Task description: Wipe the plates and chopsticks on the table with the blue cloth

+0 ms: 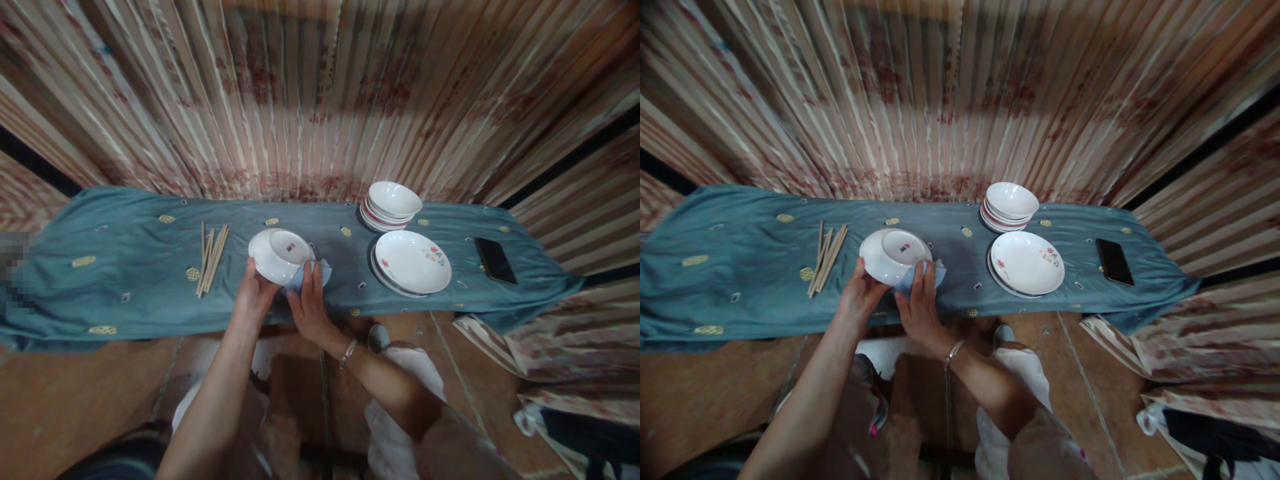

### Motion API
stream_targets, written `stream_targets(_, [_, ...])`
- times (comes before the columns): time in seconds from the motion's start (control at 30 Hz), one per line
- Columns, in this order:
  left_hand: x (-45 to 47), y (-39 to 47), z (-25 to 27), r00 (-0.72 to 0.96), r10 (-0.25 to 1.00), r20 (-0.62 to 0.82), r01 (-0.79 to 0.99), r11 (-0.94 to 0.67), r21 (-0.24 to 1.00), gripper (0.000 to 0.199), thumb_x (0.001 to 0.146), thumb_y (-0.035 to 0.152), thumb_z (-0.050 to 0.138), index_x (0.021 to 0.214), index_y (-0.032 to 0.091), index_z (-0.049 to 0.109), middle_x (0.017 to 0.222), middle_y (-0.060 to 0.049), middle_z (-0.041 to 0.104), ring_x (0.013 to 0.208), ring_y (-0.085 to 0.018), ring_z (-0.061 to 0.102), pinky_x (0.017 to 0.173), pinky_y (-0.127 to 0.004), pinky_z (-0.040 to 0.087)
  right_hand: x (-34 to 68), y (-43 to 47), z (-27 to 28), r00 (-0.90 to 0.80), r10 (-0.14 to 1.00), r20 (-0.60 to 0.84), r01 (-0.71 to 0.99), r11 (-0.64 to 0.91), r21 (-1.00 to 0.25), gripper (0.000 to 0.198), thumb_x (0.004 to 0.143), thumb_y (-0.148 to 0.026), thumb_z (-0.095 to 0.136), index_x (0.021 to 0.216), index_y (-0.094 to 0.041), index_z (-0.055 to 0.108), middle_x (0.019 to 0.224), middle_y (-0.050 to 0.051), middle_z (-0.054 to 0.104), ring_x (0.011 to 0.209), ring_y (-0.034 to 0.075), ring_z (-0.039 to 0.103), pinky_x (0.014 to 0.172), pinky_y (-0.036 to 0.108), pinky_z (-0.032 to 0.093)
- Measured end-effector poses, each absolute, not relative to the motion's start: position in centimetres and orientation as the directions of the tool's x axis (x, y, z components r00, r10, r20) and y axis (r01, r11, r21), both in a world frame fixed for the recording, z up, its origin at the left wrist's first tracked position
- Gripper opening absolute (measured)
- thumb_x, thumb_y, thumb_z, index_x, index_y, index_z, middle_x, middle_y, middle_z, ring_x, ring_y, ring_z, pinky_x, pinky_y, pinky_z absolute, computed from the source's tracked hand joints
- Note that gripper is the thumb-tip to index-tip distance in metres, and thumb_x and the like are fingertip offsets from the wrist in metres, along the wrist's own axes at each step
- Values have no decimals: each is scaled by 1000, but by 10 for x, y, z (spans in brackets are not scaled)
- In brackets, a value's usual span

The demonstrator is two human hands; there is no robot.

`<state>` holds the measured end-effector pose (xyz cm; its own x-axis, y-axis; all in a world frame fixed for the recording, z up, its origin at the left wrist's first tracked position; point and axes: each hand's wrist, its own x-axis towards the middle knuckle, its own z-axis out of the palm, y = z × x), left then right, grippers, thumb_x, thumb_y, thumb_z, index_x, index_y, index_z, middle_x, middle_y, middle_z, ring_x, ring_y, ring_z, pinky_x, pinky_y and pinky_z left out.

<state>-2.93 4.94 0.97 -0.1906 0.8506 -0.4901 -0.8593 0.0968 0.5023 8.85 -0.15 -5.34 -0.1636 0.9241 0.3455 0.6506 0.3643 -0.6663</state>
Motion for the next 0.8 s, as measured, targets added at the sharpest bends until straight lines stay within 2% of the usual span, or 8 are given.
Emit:
stream_targets(0.17, [-27,48,19,-176,826,-536,-870,124,477,40,98,33,35,128,19,56,91,-6,75,92,-20,68,89,-37,53,91,-8,-47,-296,876,380,708,468,-529,76,97,-36,35,150,-13,-15,158,25,-3,146,37,0,103,64,35])
stream_targets(0.3, [-26,48,17,-179,842,-510,-873,104,477,39,98,32,35,128,18,57,96,-7,75,91,-18,69,88,-30,52,91,-4,-48,-375,833,406,748,531,-399,74,94,-29,41,151,-10,-1,157,26,8,146,37,1,102,63,36])
stream_targets(0.43, [-27,48,9,-165,875,-454,-849,108,517,41,96,34,41,130,15,55,102,-9,74,92,-17,69,88,-26,52,89,0,-52,-457,781,425,761,591,-268,62,92,-20,43,150,-15,22,155,22,21,147,35,6,100,60,39])
stream_targets(0.53, [-26,47,7,-161,885,-438,-833,115,541,41,95,35,45,128,14,57,103,-9,74,98,-19,68,92,-28,51,90,3,-50,-488,757,434,766,610,-202,58,91,-16,43,147,-20,29,156,18,23,147,33,8,99,55,41])
stream_targets(0.67, [-20,41,10,-170,903,-395,-817,95,569,34,94,31,47,118,13,63,99,-8,74,103,-19,66,95,-27,50,92,6,-41,-519,729,445,773,623,-119,63,88,-12,46,147,-25,30,157,13,23,147,30,8,101,50,40])
stream_targets(0.8, [-15,33,11,-193,936,-295,-721,69,689,28,82,33,66,98,11,70,96,-10,74,103,-20,66,92,-26,50,95,11,-34,-529,693,490,775,629,-52,64,87,-10,48,147,-26,31,157,13,24,147,29,8,105,49,35])
